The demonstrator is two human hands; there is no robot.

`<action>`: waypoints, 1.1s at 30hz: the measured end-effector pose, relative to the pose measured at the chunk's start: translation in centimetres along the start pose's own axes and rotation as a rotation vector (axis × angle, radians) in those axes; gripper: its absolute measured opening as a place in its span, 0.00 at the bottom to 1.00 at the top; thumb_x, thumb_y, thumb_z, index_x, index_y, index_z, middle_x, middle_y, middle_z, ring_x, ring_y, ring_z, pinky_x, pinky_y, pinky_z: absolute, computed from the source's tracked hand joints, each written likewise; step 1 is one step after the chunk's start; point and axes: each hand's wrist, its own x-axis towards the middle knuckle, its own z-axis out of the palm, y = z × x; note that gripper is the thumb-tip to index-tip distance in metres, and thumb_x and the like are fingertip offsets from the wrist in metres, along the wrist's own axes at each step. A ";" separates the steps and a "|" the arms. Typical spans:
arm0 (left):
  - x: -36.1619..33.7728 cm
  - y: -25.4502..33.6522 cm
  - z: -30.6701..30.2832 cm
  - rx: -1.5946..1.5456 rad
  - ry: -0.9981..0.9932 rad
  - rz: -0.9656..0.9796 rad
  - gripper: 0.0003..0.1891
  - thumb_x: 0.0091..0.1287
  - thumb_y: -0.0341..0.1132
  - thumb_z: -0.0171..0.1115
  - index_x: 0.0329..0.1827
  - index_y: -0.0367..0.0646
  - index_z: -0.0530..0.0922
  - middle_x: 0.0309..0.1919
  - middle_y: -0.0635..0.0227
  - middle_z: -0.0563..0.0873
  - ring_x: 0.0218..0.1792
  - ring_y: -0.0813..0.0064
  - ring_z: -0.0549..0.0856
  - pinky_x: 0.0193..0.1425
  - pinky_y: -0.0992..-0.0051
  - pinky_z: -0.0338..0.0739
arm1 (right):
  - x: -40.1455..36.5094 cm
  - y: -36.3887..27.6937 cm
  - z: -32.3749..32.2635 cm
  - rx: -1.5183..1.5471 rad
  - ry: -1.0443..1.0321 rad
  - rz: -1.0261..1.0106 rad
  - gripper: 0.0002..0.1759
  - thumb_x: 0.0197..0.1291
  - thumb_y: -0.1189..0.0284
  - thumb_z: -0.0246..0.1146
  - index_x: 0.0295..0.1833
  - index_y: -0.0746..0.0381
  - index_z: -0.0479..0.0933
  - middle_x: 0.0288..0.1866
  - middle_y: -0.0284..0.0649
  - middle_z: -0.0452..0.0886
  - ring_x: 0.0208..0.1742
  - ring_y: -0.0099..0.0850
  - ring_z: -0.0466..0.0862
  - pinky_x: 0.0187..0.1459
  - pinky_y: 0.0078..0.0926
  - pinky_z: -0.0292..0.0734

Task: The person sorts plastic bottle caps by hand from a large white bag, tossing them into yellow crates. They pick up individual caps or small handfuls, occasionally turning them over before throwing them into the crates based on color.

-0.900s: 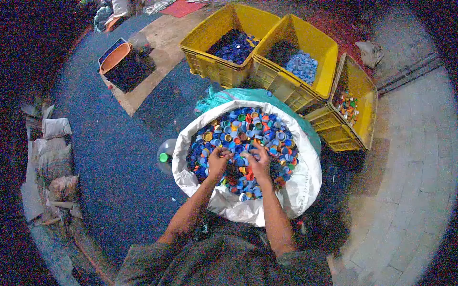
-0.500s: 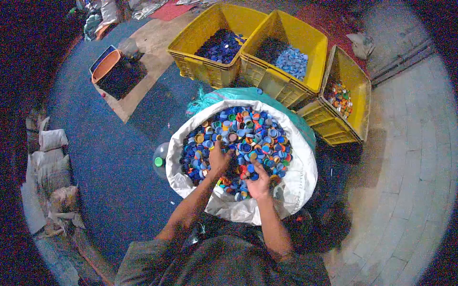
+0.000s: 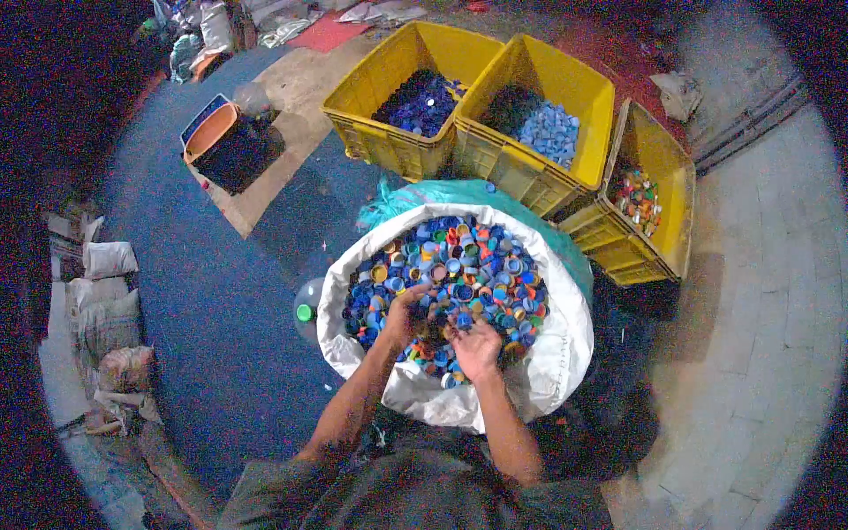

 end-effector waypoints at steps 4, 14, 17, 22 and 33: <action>1.6 0.5 -1.0 -0.239 -0.058 -0.057 0.14 0.66 0.37 0.51 0.48 0.37 0.75 0.42 0.61 0.81 0.38 0.69 0.81 0.42 0.72 0.79 | 1.5 0.1 1.2 -0.035 -0.049 0.006 0.22 0.49 0.68 0.58 0.50 0.67 0.72 0.50 0.48 0.77 0.55 0.46 0.76 0.59 0.44 0.69; 7.2 19.3 12.1 -0.480 -0.214 0.258 0.19 0.62 0.45 0.57 0.40 0.33 0.75 0.30 0.57 0.80 0.38 0.59 0.78 0.56 0.59 0.75 | 13.5 -7.0 21.7 0.054 -0.690 -0.026 0.03 0.47 0.77 0.51 0.26 0.66 0.66 0.35 0.50 0.74 0.50 0.46 0.74 0.68 0.47 0.61; 13.9 23.3 8.6 -0.595 -1.028 0.251 0.21 0.63 0.43 0.56 0.46 0.31 0.72 0.32 0.54 0.79 0.37 0.57 0.77 0.60 0.58 0.72 | 11.4 -8.3 27.7 -0.122 -0.407 -0.238 0.05 0.47 0.80 0.52 0.32 0.64 0.65 0.39 0.43 0.69 0.54 0.41 0.70 0.70 0.47 0.57; 8.5 21.2 7.0 -0.401 -0.361 0.383 0.29 0.64 0.42 0.55 0.63 0.30 0.62 0.55 0.48 0.75 0.55 0.55 0.77 0.63 0.60 0.70 | 11.4 -9.7 21.4 -0.295 -0.389 -0.400 0.29 0.54 0.78 0.55 0.63 0.74 0.60 0.68 0.55 0.62 0.70 0.49 0.62 0.70 0.49 0.57; -0.3 0.2 -3.8 0.505 0.384 0.469 0.13 0.59 0.32 0.64 0.45 0.36 0.77 0.28 0.75 0.77 0.27 0.84 0.74 0.33 0.82 0.70 | 3.9 -3.8 -1.1 -1.567 0.202 -0.601 0.20 0.54 0.76 0.64 0.54 0.64 0.73 0.41 0.40 0.80 0.45 0.32 0.80 0.42 0.28 0.74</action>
